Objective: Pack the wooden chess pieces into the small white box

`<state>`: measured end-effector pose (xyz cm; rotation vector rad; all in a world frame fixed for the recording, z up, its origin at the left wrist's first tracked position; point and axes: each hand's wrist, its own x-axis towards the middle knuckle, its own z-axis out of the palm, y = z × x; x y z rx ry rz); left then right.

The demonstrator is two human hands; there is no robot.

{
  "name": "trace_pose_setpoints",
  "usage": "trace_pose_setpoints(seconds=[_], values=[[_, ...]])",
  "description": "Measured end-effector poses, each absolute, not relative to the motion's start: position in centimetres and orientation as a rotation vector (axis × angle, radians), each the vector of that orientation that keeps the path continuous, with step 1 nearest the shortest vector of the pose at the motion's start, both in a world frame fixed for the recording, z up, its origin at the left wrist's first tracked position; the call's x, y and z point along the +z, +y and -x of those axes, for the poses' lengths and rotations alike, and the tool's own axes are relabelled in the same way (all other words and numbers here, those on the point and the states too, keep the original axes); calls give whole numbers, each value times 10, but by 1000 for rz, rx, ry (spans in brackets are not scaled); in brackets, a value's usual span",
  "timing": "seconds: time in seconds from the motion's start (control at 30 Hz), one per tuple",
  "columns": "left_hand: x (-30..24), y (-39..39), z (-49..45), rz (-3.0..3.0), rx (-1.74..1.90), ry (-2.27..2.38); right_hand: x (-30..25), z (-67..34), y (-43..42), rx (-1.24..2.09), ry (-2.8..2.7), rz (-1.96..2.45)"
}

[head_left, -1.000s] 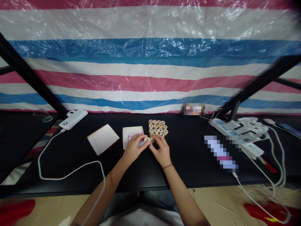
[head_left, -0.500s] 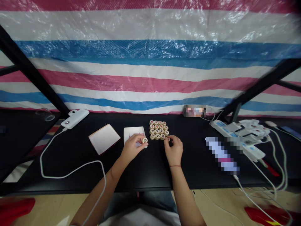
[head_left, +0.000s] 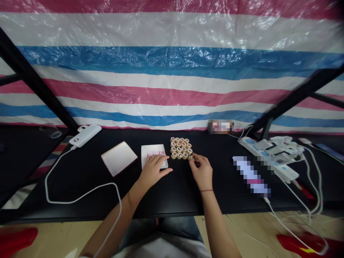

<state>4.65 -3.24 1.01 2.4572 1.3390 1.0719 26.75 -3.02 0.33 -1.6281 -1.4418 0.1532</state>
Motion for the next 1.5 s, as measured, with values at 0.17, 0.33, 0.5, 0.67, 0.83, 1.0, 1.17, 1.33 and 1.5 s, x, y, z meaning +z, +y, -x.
trace_pose_setpoints(seconds=[0.17,0.33,0.5,0.67,0.83,1.0,1.17,1.33,1.5], values=[[10,-33,-46,-2439,1050,1356,-21,-290,-17,59,-1565,1728],[12,-33,-43,-2420,992,1403,-32,-288,-17,14,-1618,1724],[14,-34,-38,-2447,952,1524,-30,-288,-15,10,-1598,1742],[10,-35,-24,-2494,857,1566,-11,-274,-25,-104,-1542,1618],[4,-35,-19,-2536,769,1498,20,-225,-22,126,-1942,1305],[5,-41,-16,-2472,940,1561,38,-169,9,204,-2514,1319],[6,-56,-9,-2441,1075,1684,47,-140,35,224,-2644,1675],[0,-66,2,-2292,1196,2143,45,-136,41,295,-2662,1722],[-12,-67,10,-2237,1024,2265,39,-145,34,285,-2482,1633]])
